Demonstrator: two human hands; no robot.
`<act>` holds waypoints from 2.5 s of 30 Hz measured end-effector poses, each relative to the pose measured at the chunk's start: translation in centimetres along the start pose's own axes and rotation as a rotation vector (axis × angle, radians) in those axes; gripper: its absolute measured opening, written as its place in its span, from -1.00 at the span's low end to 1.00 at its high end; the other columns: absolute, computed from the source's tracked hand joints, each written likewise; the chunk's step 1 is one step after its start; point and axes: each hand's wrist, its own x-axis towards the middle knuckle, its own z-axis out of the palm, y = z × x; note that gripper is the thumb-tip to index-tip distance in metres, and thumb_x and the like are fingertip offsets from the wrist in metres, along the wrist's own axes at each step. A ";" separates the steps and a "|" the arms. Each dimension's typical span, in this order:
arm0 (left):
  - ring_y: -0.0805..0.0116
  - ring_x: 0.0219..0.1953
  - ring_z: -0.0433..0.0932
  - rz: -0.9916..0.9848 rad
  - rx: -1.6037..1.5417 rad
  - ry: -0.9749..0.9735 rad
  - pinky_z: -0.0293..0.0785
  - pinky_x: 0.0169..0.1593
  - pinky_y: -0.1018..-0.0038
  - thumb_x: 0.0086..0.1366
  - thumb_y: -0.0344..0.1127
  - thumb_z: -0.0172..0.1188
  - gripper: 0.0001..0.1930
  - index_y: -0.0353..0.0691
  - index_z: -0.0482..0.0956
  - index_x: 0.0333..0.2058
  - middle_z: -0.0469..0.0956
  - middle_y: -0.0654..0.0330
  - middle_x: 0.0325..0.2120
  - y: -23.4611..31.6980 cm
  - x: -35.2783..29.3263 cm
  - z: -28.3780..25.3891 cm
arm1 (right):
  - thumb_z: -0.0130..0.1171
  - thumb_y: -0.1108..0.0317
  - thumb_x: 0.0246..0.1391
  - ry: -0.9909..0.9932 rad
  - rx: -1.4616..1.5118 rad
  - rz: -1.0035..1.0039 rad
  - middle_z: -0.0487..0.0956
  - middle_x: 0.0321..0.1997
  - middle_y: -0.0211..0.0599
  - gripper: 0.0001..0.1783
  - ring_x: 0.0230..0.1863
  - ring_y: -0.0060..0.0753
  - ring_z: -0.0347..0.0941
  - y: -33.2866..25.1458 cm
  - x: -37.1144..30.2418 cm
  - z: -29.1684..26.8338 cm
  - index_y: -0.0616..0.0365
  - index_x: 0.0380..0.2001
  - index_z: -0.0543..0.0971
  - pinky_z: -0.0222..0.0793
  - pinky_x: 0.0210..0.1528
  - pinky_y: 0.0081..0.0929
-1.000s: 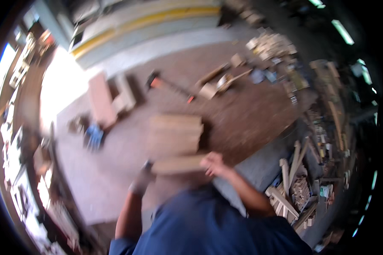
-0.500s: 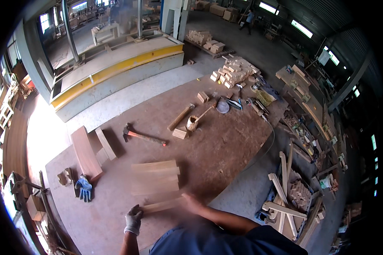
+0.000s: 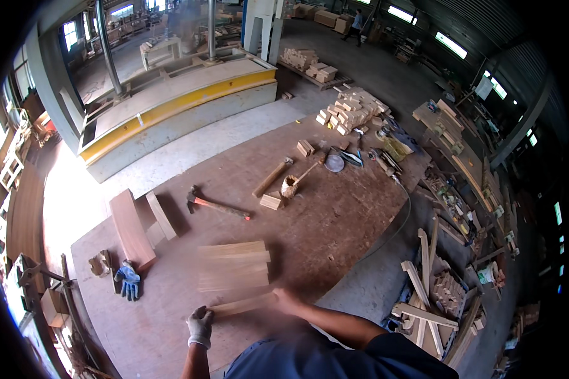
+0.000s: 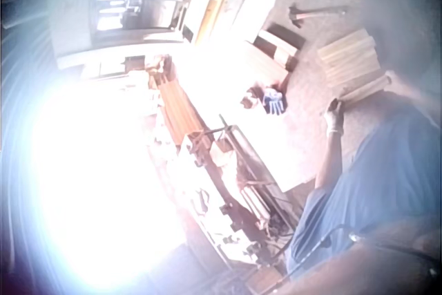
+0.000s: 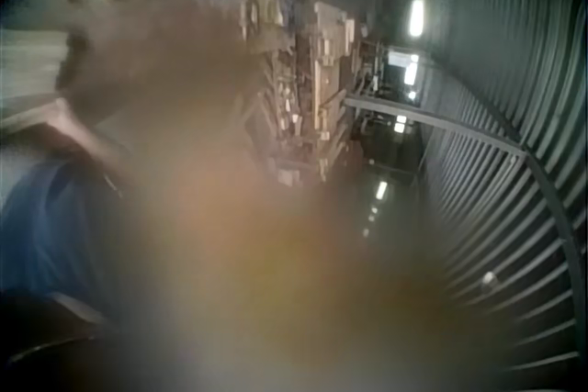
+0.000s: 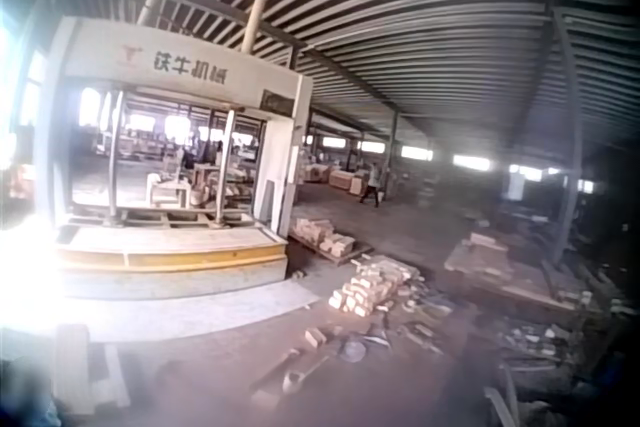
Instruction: The person walks through a workshop, picks up wooden planks from a pile, and places them onto a workbench. They repeatedly pick up individual planks, inspect them by turning them over, and stack them neatly on the table.
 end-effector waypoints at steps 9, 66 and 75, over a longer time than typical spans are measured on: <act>0.16 -0.12 0.59 0.110 0.276 0.209 0.51 -0.02 0.34 0.12 -0.24 0.36 -0.40 -0.42 0.44 0.09 0.59 -0.05 -0.14 1.4 2.1 0.2 | 0.43 -0.07 -0.12 -0.003 0.148 0.199 0.65 -0.28 -0.01 -0.13 -0.24 -0.18 0.60 -0.4 2.3 -2.2 0.42 0.08 0.42 0.51 -0.20 -0.27; 0.42 -0.67 0.37 -0.375 -0.798 -0.088 0.37 -0.56 0.48 0.28 0.06 0.26 -0.58 -0.27 0.57 -0.28 0.38 0.28 -0.59 11.3 -1.1 1.1 | 0.33 0.02 0.10 0.158 0.879 0.288 0.60 -0.37 -0.37 -0.55 -0.51 -0.59 0.49 -8.5 1.4 -13.7 0.23 -0.20 0.61 0.42 -0.49 -0.66; 0.32 -0.44 0.55 -0.314 -0.868 -0.166 0.57 -0.34 0.45 0.32 -0.16 0.24 -0.66 -0.34 0.55 -0.13 0.50 0.19 -0.41 11.5 -1.8 0.2 | 0.28 0.12 0.15 0.058 0.955 0.217 0.59 -0.26 -0.33 -0.59 -0.36 -0.57 0.53 -8.4 1.2 -14.0 0.23 -0.10 0.56 0.48 -0.35 -0.63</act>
